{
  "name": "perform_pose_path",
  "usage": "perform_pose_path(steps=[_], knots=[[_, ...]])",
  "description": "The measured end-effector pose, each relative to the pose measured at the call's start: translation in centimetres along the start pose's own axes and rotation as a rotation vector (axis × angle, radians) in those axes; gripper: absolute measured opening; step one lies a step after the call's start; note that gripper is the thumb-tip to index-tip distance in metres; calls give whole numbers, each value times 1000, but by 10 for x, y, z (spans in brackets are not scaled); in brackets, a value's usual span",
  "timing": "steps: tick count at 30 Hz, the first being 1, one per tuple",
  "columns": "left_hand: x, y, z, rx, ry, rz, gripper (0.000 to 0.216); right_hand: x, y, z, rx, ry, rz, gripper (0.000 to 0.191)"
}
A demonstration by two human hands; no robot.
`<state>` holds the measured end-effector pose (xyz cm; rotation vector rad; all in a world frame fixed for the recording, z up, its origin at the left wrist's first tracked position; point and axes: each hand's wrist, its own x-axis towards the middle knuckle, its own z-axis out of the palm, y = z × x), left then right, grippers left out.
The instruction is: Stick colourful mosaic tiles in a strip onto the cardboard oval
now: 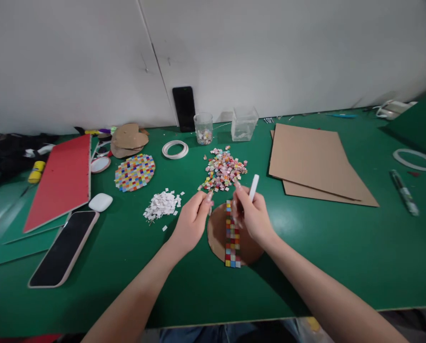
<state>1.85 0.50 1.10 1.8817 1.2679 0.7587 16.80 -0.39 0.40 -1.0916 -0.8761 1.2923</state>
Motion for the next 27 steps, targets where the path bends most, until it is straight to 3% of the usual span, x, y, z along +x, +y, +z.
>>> perform_pose_path(steps=[3, 6, 14, 27], knots=[[3, -10, 5, 284, -124, 71, 31, 11, 5, -8, -7, 148, -109, 42], [10, -20, 13, 461, -145, 109, 31, 19, 15, -14, -57, 212, -169, 42], [36, -23, 34, 700, -118, 93, 32, 23, 31, -17, -45, 200, -165, 42], [38, -15, 39, 840, -161, 144, 30, 24, 29, -17, -41, 201, -141, 43]])
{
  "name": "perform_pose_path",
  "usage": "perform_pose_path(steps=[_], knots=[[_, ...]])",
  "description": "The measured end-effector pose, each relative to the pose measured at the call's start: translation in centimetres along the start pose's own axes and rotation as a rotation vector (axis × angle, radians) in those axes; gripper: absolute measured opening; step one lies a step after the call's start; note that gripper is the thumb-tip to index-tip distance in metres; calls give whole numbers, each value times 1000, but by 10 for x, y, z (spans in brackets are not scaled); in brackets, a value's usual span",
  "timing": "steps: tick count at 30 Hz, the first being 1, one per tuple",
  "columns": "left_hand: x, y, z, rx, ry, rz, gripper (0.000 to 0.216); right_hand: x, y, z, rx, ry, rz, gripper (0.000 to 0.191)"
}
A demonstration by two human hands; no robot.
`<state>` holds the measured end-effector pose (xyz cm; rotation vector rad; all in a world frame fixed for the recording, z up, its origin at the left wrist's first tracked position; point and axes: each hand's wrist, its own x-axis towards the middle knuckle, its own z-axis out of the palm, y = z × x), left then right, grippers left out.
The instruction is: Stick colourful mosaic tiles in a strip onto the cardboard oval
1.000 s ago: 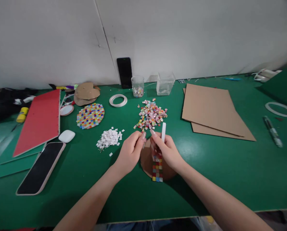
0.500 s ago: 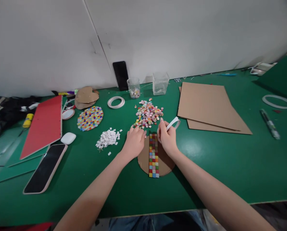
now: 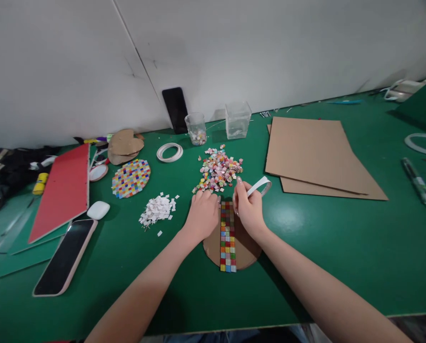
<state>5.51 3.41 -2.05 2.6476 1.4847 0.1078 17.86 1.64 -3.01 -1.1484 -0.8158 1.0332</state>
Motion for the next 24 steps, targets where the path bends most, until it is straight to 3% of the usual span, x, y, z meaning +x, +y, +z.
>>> perform_pose_path(steps=[16, 24], knots=[[0, 3, 0, 151, 28, 99, 18, 1, 0, 0, -1, 1, 30, 43], [-2, -2, 1, 186, 113, 87, 17, 2, 1, -1, -18, -2, 19, 43]])
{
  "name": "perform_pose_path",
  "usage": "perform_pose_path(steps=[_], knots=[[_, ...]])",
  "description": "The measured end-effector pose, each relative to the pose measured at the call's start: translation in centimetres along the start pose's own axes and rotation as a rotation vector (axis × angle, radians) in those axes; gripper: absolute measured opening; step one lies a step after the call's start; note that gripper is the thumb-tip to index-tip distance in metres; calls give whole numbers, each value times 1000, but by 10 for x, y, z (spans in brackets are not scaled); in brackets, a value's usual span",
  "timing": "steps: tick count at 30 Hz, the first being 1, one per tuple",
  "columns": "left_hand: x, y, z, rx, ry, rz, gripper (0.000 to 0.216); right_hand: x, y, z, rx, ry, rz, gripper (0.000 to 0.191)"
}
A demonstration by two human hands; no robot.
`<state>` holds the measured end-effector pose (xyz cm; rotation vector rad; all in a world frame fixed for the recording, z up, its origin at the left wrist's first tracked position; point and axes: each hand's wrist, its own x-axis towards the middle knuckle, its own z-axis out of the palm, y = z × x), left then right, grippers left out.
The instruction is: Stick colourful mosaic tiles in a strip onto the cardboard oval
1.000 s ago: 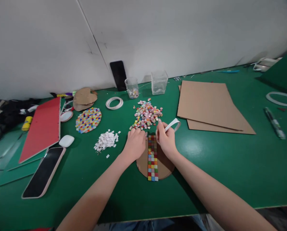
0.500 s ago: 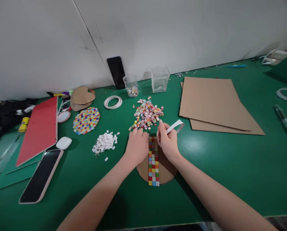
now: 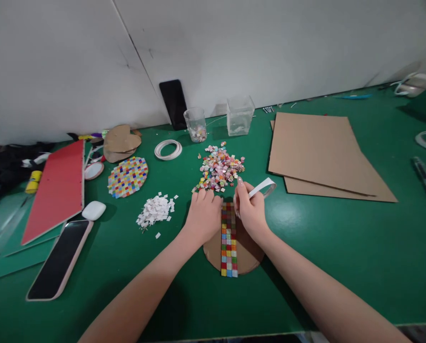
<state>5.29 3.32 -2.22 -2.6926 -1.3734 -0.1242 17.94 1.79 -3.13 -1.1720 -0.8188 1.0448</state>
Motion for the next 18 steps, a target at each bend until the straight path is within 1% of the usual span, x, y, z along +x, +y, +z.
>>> perform_pose_path(steps=[3, 5, 11, 18], knots=[[0, -8, -2, 20, 57, -100, 23, 0, 0, 1, 2, 13, 9, 44], [2, -12, -2, 27, 81, -124, 23, 0, -1, 1, 2, 25, 11, 44], [6, -12, 8, -3, 79, -35, 21, 0, -4, 1, 51, 76, 22, 43], [6, -13, 11, -55, 72, -14, 22, 1, -4, 3, 33, 98, 8, 43]])
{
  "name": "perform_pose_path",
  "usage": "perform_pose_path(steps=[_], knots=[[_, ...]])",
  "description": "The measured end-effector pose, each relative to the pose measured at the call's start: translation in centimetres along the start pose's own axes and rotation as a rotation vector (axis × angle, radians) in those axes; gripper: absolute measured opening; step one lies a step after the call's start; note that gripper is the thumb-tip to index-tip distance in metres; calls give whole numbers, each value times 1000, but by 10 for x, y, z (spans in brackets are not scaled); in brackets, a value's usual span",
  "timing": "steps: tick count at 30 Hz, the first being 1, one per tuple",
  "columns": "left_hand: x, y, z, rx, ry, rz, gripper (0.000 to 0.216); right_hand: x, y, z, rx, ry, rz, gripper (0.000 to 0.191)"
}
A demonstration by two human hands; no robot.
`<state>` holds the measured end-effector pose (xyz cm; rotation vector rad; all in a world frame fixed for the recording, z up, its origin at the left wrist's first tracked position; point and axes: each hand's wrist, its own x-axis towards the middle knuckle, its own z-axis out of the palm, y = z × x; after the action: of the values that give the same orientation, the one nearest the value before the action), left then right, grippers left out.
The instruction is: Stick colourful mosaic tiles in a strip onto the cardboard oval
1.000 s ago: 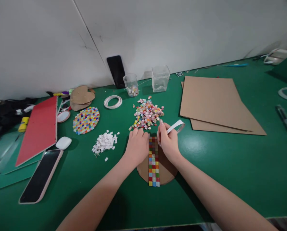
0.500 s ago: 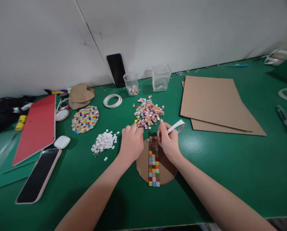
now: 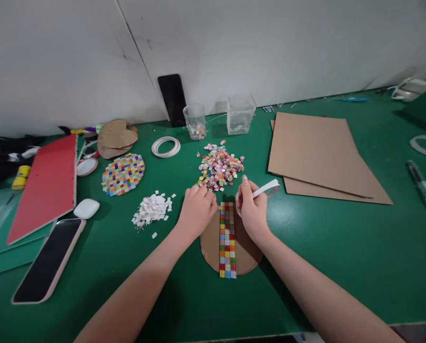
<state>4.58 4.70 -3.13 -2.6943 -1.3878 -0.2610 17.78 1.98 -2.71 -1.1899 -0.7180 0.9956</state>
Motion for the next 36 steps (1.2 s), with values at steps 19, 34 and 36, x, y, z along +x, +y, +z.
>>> perform_pose_path(steps=[19, 34, 36], knots=[[1, 3, -6, -27, -27, -43, 19, 1, 3, 1, 14, 2, -21, 42], [-25, -60, -26, 100, 279, -510, 30, 3, 7, 3, 50, -24, -78, 42], [-28, -65, -24, 112, 276, -546, 29, 3, 9, 3, 47, -28, -69, 43]])
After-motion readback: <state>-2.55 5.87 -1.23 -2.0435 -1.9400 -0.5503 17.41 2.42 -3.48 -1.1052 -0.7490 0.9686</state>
